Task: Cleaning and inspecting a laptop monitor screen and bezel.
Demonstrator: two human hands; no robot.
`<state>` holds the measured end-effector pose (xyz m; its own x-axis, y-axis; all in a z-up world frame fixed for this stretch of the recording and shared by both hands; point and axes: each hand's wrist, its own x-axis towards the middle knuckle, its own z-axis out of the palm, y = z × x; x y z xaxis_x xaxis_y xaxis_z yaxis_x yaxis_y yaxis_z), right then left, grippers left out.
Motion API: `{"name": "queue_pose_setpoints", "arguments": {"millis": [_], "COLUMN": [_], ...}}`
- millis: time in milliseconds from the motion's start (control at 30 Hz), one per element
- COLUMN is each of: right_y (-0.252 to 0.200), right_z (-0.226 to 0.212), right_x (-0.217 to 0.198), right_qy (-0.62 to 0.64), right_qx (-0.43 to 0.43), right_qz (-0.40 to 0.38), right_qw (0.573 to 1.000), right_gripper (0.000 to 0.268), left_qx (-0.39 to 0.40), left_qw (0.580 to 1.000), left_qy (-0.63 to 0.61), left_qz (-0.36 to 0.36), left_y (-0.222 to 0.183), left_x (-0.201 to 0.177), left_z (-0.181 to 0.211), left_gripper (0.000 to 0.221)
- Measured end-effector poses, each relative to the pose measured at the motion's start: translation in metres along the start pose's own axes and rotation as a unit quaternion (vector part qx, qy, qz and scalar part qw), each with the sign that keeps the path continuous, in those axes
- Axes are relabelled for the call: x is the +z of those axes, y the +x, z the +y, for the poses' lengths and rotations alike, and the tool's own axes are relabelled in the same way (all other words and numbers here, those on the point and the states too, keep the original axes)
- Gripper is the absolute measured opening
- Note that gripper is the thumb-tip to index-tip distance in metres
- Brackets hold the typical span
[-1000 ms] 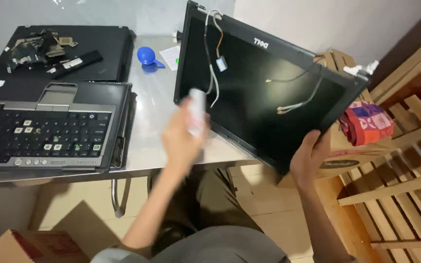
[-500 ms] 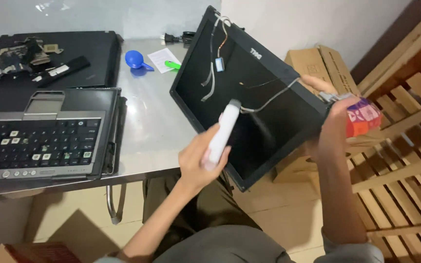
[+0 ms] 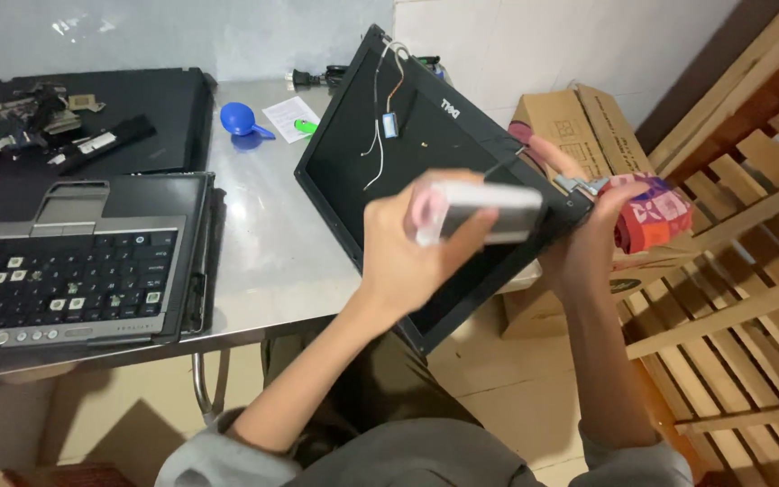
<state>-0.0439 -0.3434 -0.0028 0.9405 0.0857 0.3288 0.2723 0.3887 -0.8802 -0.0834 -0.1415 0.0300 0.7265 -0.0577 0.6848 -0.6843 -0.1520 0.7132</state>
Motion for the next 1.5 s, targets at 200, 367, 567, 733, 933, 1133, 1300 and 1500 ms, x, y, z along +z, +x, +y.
{"name": "queue_pose_setpoints", "arguments": {"millis": [200, 367, 567, 733, 933, 1133, 1300, 1500], "right_y": [0.0, 0.002, 0.0, -0.006, -0.008, -0.001, 0.006, 0.011], "right_z": [0.006, 0.026, 0.052, 0.099, 0.11, 0.117, 0.123, 0.138], "right_x": [-0.013, -0.026, -0.046, -0.07, -0.078, -0.085, -0.091, -0.117], "right_qy": [-0.081, 0.0, -0.038, 0.069, 0.121, 0.136, 0.139, 0.222], "right_qx": [-0.005, 0.011, 0.005, 0.032, 0.084, 0.107, 0.122, 0.167], "right_qz": [0.014, 0.02, 0.039, 0.053, 0.075, 0.061, 0.055, 0.042], "right_qw": [0.997, 1.0, 0.999, 0.996, 0.986, 0.983, 0.981, 0.96], "right_gripper": [0.111, 0.106, 0.099, 0.067, 0.054, 0.05, 0.045, 0.043], "left_qx": [0.028, 0.101, 0.048, 0.01, -0.182, -0.136, -0.234, -0.206], "left_qw": [0.997, 0.991, 0.976, 0.97, 0.936, 0.96, 0.934, 0.917], "left_qy": [0.0, 0.032, 0.108, 0.164, 0.152, 0.11, 0.091, 0.102], "left_qz": [-0.078, -0.086, -0.181, -0.179, -0.261, -0.22, -0.252, -0.327], "left_y": [0.015, 0.015, 0.016, -0.008, -0.004, -0.01, -0.006, 0.003], "left_x": [-0.006, 0.01, 0.006, 0.006, -0.028, -0.028, -0.021, -0.038], "left_z": [0.025, 0.021, 0.01, -0.015, -0.015, -0.028, -0.029, -0.02], "left_gripper": [0.031, 0.031, 0.026, 0.026, 0.023, 0.027, 0.027, 0.025]}}
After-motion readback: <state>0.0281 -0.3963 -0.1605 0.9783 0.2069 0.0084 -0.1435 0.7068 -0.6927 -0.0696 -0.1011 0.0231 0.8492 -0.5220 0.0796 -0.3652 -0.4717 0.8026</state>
